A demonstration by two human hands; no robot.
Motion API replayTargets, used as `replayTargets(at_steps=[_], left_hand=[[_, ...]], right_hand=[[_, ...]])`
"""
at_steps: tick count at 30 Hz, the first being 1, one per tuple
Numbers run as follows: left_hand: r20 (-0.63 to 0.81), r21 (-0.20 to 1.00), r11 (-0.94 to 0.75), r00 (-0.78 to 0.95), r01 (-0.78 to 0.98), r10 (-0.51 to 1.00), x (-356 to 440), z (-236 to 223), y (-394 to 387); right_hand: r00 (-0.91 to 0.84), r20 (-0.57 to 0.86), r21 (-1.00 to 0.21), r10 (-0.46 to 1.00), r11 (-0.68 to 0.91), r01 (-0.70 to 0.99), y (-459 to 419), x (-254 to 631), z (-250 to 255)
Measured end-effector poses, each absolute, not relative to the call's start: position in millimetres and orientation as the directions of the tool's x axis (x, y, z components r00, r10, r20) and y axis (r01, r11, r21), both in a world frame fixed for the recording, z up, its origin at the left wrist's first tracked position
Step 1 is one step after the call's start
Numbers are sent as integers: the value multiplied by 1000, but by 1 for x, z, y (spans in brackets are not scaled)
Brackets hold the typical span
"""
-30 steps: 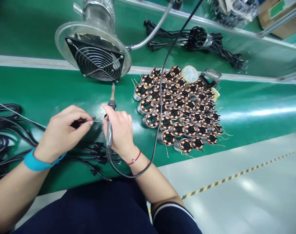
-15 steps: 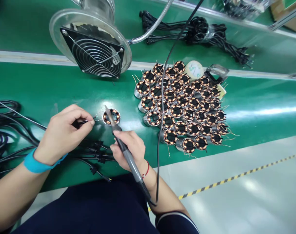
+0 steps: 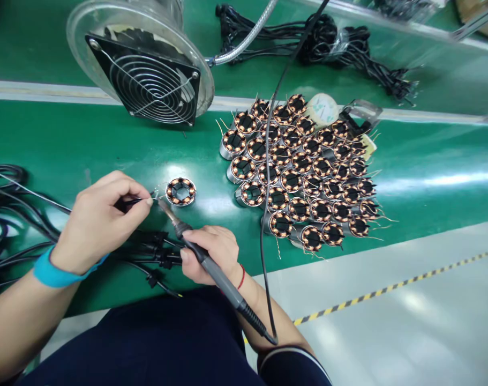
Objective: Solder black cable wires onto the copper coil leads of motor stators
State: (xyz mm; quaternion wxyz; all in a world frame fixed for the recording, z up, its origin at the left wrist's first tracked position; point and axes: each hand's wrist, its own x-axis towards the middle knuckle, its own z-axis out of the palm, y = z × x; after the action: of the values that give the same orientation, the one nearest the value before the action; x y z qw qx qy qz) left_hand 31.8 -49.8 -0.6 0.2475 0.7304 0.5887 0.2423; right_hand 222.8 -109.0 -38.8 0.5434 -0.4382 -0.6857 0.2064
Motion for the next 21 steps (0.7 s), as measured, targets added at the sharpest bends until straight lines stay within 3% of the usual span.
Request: replayTargets(at_steps=[21], left_hand=[[67,649,-191,195,736,979,31,0,-50]], right_hand=[[11,595,-754,804,553,354,-109,224,-44]])
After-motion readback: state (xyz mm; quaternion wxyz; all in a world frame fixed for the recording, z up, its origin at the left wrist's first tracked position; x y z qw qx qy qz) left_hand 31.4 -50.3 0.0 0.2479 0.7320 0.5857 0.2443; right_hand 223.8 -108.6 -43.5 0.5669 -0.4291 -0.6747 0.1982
